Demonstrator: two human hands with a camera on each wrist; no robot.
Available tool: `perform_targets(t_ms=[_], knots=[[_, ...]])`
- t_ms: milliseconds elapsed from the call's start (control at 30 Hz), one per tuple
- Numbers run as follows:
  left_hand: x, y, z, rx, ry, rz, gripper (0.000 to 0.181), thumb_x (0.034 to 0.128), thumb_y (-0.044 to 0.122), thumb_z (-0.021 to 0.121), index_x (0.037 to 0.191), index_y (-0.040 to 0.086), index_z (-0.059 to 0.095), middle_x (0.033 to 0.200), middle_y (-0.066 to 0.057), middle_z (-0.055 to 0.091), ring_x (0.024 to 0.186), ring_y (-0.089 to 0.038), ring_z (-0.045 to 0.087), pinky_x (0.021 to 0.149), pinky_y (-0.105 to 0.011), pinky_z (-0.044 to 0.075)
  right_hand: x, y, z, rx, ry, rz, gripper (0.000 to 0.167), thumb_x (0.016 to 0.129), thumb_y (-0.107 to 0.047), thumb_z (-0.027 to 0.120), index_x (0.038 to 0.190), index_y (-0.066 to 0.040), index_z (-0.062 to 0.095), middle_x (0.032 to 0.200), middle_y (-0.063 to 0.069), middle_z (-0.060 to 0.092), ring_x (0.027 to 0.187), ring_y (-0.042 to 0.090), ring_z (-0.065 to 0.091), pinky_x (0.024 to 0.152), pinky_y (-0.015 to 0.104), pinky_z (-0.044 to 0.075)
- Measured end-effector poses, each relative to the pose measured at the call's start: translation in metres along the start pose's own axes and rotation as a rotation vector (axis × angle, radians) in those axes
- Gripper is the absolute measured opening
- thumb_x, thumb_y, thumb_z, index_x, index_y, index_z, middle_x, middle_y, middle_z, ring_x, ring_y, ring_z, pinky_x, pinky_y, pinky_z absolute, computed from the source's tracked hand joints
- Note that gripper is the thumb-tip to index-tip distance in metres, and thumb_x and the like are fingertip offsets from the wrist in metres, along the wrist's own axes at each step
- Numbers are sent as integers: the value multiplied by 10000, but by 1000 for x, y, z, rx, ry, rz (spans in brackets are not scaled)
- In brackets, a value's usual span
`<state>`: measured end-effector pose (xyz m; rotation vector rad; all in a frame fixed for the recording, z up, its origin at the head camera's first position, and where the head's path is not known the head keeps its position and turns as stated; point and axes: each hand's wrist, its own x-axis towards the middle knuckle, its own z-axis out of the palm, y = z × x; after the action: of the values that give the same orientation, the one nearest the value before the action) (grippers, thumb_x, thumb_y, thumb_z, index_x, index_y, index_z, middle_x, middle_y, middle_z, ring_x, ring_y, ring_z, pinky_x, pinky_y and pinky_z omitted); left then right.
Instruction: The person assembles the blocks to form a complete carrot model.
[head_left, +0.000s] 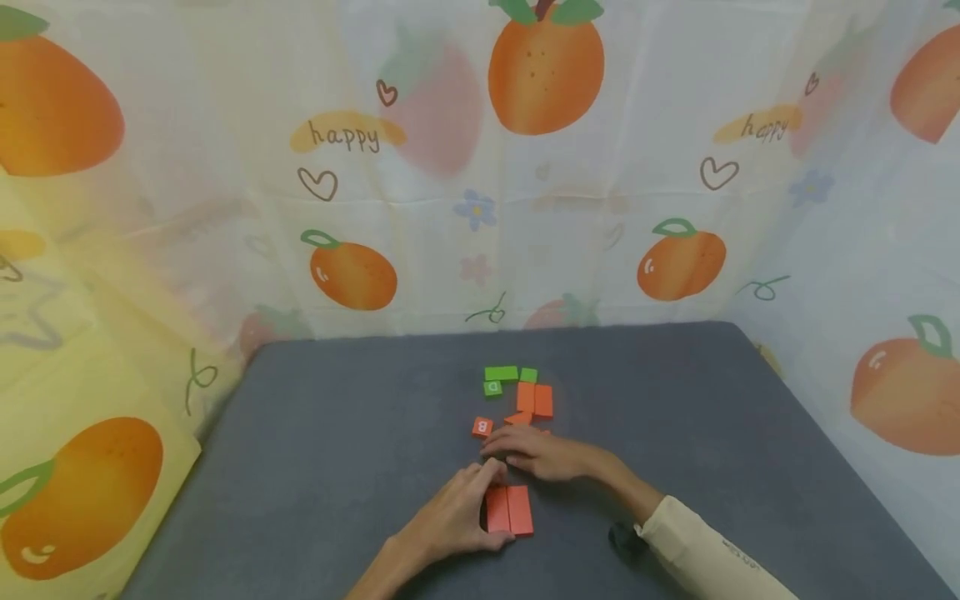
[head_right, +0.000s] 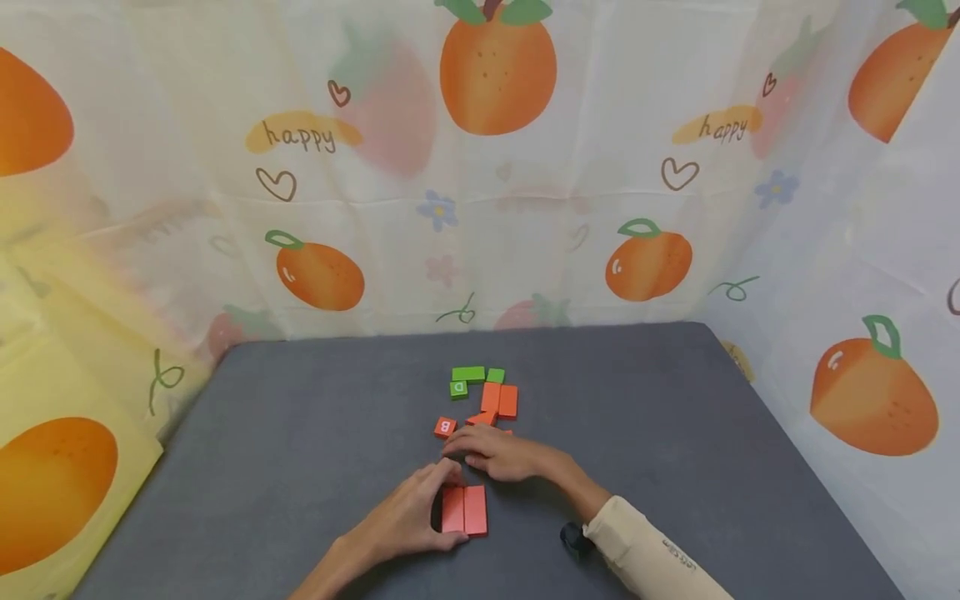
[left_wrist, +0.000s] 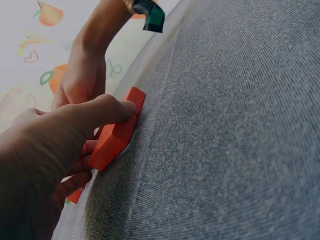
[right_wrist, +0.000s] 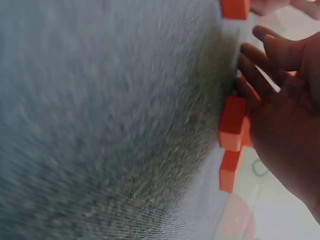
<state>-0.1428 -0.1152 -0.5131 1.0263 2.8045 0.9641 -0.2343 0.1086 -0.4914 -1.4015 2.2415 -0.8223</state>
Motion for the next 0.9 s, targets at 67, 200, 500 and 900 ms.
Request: perform_targets(t_ms=[67, 200, 500, 900], knots=[[0, 1, 1, 0, -6, -14, 590, 802, 373, 898, 1229, 153, 555, 1076, 43, 653, 939, -45, 575, 844, -253, 550, 2, 2, -1, -34, 25, 16, 383, 1098, -36, 429, 1448, -51, 582, 1513, 136, 574, 1433, 348, 498, 1216, 581, 380], [0, 0, 1, -5, -21, -36, 578, 807, 407, 893, 1211, 174, 552, 1073, 56, 653, 920, -31, 561, 823, -246, 533, 2, 0, -6, -54, 50, 61, 356, 1085, -28, 475, 1407, -77, 619, 1452, 78, 623, 1394, 299, 540, 1204, 545, 410], [2, 1, -1, -4, -30, -45, 602, 785, 401, 909, 1217, 165, 565, 1081, 50, 672, 933, -41, 592, 847, -274, 556, -11, -7, -36, -79, 238, 128, 302, 1072, -50, 541, 1351, -64, 657, 1352, 96, 669, 1284, 298, 613, 1079, 534, 513], [2, 2, 0, -30, -52, -78, 610, 802, 428, 896, 1251, 186, 562, 1121, 48, 666, 968, -52, 580, 857, -303, 543, -25, 22, -51, -355, 305, 315, 350, 1062, 15, 493, 1381, 18, 638, 1435, 224, 624, 1351, 491, 544, 1068, 733, 442]])
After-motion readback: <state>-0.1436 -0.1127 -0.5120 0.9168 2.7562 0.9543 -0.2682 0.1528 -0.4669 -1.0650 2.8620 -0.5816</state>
